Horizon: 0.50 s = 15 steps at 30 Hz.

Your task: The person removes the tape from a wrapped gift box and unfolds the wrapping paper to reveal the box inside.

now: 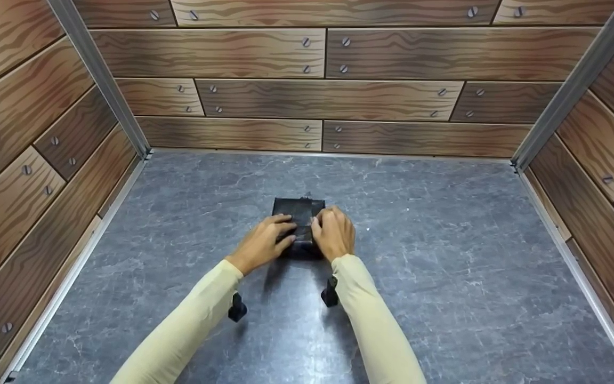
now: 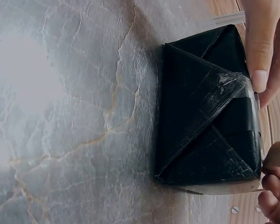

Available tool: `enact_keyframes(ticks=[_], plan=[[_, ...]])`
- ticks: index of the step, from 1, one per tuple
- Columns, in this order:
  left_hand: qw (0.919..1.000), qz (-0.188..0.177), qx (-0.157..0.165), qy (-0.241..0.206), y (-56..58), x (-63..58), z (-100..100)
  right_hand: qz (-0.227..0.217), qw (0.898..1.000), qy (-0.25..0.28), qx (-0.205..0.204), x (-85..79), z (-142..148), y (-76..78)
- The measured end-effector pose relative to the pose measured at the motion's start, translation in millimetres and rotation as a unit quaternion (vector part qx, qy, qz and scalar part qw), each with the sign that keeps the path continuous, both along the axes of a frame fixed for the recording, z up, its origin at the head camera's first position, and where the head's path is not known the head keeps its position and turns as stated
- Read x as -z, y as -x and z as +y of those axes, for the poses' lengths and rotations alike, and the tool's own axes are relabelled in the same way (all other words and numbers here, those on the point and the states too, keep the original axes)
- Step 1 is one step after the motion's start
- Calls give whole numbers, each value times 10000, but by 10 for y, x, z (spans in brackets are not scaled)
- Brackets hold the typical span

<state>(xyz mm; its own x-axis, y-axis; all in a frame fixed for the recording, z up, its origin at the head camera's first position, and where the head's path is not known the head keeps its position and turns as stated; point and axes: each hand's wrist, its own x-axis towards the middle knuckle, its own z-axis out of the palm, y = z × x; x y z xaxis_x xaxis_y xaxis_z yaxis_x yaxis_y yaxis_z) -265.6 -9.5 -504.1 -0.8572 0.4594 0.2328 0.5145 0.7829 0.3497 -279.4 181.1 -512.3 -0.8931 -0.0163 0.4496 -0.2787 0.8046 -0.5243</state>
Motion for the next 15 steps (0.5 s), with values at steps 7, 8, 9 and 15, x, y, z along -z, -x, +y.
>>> enact_keyframes(ticks=[7,8,9,15], plan=[[10000,7,-17,-45,-7,-6,1,-100,9998,96,171,11,87,-9],[10000,-17,-22,-53,-6,-7,0,-112,9997,110,178,12,95,-8],[10000,-19,-21,-62,-5,-8,0,-125,9997,124,183,11,101,-9],[9999,-118,-9,-53,4,-2,5,-149,9995,159,217,17,132,-3]])
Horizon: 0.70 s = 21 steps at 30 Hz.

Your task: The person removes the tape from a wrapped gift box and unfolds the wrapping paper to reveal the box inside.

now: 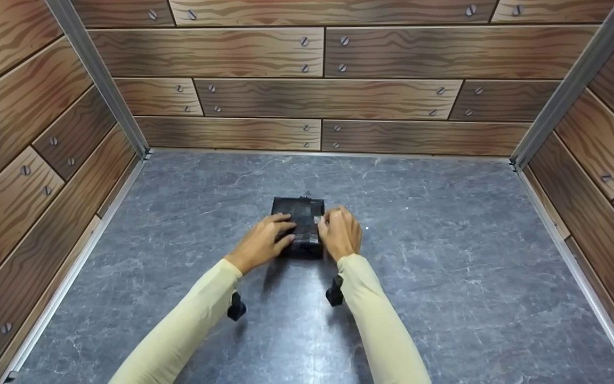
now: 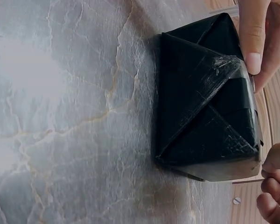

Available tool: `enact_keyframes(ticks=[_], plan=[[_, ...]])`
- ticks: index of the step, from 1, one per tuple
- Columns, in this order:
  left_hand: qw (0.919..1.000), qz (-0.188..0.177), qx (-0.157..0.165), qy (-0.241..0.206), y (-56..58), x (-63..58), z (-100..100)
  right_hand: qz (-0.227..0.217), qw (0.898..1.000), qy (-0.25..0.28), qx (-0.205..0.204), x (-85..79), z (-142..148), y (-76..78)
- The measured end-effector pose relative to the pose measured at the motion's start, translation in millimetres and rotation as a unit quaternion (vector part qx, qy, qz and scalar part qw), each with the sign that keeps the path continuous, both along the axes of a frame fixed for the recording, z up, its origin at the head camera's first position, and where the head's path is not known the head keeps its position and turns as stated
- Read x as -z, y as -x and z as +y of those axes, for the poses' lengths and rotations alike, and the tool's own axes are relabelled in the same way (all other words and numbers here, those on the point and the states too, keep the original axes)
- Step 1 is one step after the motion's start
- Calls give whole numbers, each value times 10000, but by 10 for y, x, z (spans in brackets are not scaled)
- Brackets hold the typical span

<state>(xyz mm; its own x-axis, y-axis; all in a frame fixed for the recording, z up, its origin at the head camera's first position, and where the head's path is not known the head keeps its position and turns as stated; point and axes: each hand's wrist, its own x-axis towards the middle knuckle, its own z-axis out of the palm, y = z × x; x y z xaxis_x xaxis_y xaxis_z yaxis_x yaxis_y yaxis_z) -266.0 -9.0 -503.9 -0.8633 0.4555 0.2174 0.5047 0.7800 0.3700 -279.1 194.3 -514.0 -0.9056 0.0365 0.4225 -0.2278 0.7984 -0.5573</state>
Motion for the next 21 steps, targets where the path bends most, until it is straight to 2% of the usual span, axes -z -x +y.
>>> enact_keyframes(ticks=[14,21], plan=[[10000,-4,-62,-48,-20,-2,0,170,9997,-115,94,13,53,-4],[10000,-16,-65,-68,-16,5,3,111,9998,-86,154,13,73,-6]])
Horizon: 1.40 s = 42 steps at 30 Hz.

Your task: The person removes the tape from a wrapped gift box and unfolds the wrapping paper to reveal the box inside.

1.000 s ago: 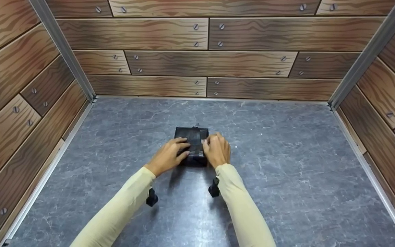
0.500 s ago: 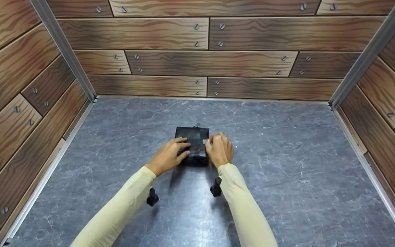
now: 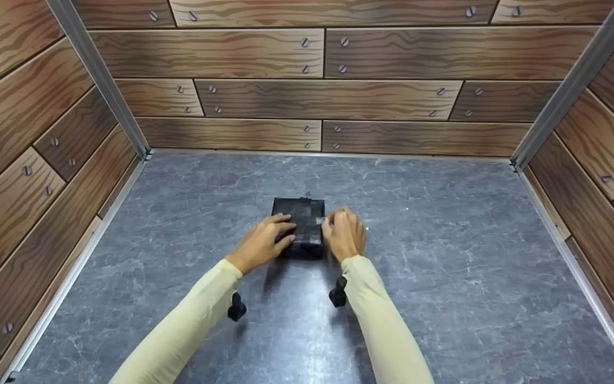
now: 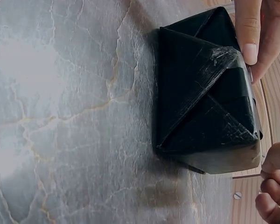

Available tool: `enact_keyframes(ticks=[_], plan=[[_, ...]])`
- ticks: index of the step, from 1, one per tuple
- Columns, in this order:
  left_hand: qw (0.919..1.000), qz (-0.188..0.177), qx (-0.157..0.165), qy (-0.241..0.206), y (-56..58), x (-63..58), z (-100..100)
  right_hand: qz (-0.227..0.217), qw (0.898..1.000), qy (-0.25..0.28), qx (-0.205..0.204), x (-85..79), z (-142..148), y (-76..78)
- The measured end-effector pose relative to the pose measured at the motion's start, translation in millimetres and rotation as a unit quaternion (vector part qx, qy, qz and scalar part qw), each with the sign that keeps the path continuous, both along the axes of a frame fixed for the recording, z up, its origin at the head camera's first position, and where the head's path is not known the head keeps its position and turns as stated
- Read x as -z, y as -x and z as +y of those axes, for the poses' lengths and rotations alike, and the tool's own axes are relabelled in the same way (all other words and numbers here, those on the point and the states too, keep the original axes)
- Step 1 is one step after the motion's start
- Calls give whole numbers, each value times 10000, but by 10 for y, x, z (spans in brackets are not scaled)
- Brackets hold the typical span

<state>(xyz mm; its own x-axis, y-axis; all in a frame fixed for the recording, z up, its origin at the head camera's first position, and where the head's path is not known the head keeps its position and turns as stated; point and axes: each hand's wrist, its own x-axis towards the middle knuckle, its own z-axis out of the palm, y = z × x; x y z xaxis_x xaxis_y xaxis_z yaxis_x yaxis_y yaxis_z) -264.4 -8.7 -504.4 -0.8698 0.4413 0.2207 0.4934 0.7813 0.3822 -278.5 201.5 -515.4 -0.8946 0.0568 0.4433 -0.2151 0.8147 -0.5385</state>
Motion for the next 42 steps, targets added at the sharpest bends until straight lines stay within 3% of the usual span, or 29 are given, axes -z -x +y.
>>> enact_keyframes(ticks=[9,27,42], plan=[[9999,-125,-7,5,-3,4,-8,-54,10000,-8,4,6,25,-7],[10000,-6,33,-85,-3,-4,1,-18,10000,-11,-60,3,88,-29],[9999,-127,-1,-28,-6,-24,-1,-395,9977,512,-185,-18,213,-22]])
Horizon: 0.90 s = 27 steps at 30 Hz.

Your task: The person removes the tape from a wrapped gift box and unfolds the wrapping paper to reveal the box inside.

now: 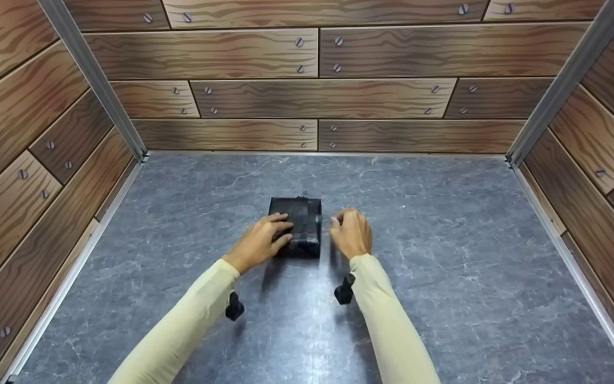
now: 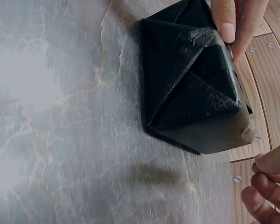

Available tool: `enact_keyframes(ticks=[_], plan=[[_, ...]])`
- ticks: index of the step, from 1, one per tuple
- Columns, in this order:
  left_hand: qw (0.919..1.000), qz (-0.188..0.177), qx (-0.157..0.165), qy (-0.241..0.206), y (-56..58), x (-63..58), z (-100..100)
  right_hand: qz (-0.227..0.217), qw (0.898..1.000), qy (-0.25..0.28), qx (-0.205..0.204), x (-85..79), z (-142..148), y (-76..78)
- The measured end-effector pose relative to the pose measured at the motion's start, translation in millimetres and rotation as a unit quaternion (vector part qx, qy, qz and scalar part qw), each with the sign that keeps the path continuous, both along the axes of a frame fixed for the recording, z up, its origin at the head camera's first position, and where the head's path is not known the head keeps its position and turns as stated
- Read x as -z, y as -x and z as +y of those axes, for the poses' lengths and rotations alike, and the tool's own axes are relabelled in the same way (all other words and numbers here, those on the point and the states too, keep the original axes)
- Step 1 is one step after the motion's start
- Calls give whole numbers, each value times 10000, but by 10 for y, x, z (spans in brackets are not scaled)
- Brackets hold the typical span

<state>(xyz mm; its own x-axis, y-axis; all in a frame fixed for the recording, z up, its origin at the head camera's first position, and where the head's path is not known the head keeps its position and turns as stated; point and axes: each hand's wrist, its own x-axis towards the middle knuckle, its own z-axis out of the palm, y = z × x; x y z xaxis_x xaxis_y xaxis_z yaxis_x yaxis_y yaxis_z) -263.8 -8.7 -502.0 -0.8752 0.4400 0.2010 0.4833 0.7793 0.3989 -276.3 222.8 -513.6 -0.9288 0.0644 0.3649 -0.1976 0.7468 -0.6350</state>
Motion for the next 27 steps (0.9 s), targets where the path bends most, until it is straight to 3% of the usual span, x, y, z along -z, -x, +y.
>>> enact_keyframes(ticks=[4,11,17,23,27], plan=[[10000,-58,-37,19,3,9,-7,-134,9999,20,82,-16,34,-15],[9999,138,2,60,-1,36,-5,-202,9996,110,-139,-68,56,-29],[9995,291,5,110,-21,39,9,-454,9974,108,-548,-101,57,-70],[9989,412,-11,226,-21,49,19,-982,9876,172,-1214,-96,49,-100],[9989,380,-52,280,-27,56,23,-1025,9845,101,-1421,-66,16,-105]])
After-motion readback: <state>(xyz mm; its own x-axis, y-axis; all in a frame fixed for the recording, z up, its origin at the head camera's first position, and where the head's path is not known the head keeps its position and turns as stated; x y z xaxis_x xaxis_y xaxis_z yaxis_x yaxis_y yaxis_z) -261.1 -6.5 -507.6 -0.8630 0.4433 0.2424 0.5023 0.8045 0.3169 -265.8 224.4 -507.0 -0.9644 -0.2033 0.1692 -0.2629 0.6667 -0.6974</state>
